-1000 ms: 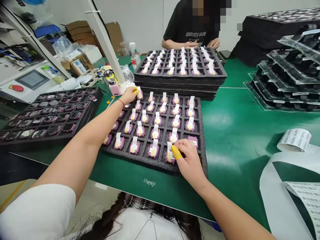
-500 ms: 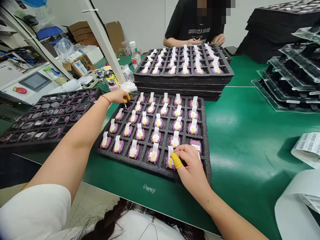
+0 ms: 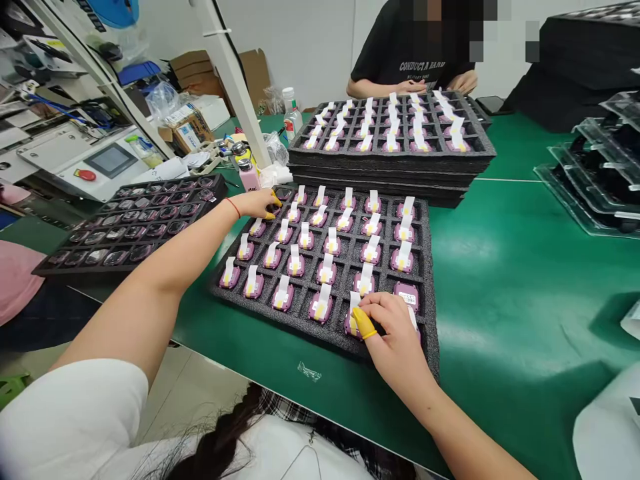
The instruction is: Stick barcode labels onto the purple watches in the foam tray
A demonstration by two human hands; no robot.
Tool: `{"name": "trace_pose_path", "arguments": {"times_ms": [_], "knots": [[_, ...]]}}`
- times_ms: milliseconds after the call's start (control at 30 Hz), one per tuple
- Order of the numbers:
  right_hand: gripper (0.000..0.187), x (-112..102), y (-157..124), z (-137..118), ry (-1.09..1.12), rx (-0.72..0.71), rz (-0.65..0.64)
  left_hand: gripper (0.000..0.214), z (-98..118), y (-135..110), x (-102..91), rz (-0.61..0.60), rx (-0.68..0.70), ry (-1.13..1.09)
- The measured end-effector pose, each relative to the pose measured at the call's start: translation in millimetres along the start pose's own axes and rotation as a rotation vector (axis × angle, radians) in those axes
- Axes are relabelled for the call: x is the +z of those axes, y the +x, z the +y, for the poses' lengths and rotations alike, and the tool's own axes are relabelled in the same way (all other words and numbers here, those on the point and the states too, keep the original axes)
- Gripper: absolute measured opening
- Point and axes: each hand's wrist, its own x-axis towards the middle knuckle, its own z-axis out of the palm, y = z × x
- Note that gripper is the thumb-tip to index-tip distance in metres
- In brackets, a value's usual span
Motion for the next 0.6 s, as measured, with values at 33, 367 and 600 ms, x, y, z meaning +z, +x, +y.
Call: {"name": "trace_pose_path", "arguments": {"times_ms": [33, 367, 600], "knots": [[0.021, 0.3, 0.1, -0.3, 0.001, -0.003, 0.001, 0.049, -0.9, -3.1, 0.8, 0.031, -0.006, -0.039], [0.018, -2.5, -1.1, -3.2, 0.008, -0.038, 0.038, 0.037, 43.9, -54.7, 3.8, 0.473, -0.107, -0.686], [0.01, -0.5, -1.9, -16.0, 0.101, -0.085, -0.023, 0.034, 175.5, -141.5, 50.8, -0.046, 0.029, -1.527]]}}
